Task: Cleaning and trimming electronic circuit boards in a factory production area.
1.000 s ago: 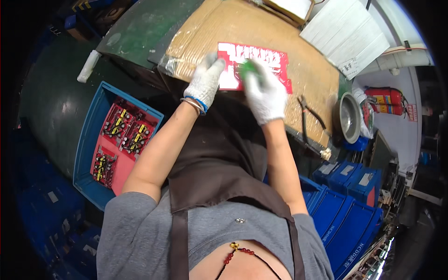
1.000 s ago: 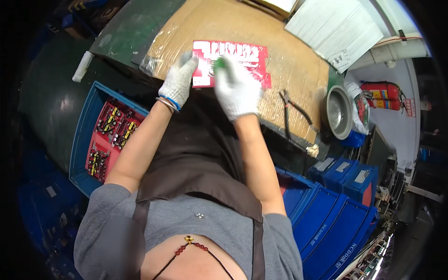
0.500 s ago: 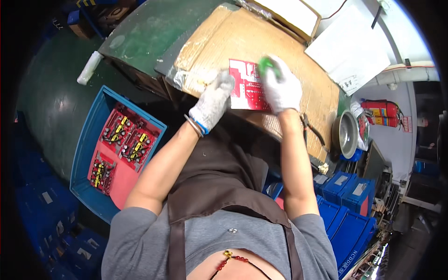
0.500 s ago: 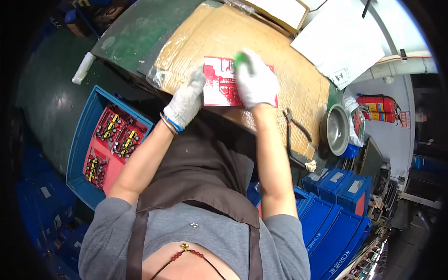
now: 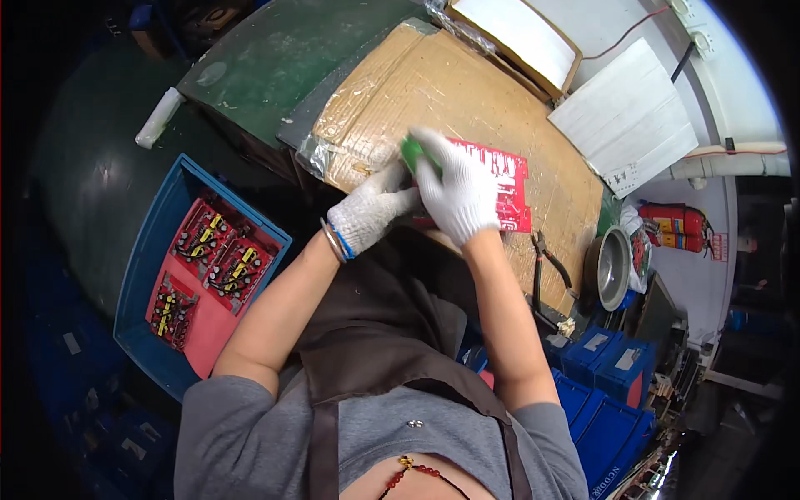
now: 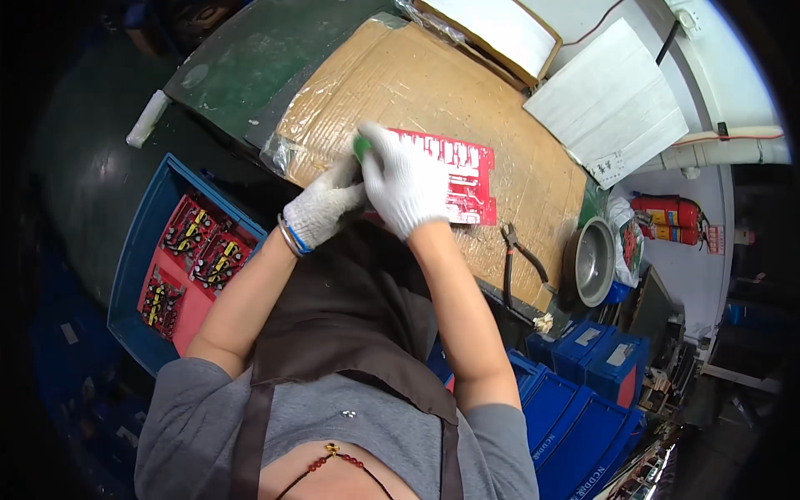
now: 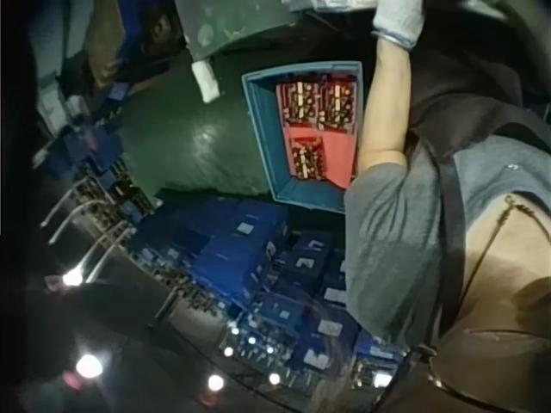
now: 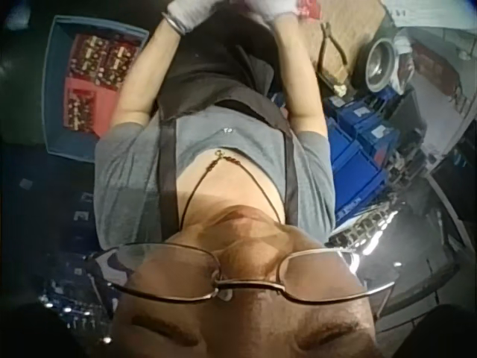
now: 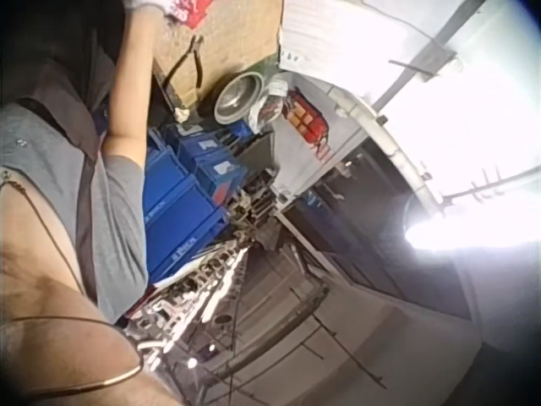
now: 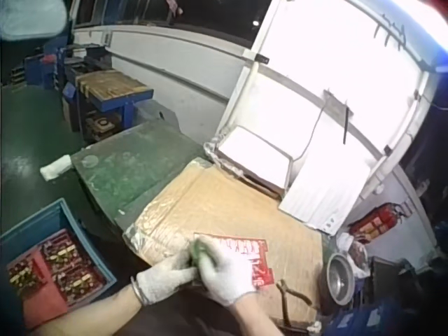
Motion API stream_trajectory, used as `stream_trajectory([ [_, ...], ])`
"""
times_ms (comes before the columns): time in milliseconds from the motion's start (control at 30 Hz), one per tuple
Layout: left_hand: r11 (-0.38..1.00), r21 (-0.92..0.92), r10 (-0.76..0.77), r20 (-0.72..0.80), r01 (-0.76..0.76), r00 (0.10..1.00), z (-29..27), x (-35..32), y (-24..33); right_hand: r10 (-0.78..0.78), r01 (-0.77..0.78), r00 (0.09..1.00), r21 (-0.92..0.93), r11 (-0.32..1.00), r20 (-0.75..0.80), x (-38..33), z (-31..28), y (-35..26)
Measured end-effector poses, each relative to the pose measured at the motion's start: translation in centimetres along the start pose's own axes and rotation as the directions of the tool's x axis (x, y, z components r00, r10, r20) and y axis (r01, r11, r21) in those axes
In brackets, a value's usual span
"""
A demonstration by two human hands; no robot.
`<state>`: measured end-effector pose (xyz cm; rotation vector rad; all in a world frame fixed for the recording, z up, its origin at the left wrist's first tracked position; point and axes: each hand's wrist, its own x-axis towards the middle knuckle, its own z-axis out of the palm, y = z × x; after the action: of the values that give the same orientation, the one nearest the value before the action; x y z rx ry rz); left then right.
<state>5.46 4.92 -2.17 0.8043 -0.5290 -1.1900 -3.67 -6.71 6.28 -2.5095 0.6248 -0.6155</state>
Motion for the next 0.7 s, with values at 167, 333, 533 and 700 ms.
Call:
stream_trajectory([
  [167, 0.994, -0.110, -0.015, 0.010, 0.016, 1.000, 0.6, 0.0, -0.1, 0.252, -0.256, 0.966, -0.083, 0.963, -0.065, 4.0, -2.0, 7.4],
  [333, 0.981, 0.187, -0.039, -0.040, 0.046, 0.998, 0.5, -0.7, 1.1, 0.020, -0.012, 0.992, -0.064, 0.998, 0.121, 1.7, 0.4, -1.9],
  [533, 0.998, -0.049, 0.042, 0.044, -0.040, 0.998, 0.6, -0.3, -0.1, 0.422, -0.438, 0.898, -0.171, 0.882, -0.126, 2.7, -4.9, 7.5],
  [700, 0.965, 0.261, 0.011, -0.094, 0.014, 0.996, 1.2, -0.5, 0.8, 0.020, -0.018, 0.997, -0.033, 0.999, 0.080, 0.2, 0.6, -1.7],
])
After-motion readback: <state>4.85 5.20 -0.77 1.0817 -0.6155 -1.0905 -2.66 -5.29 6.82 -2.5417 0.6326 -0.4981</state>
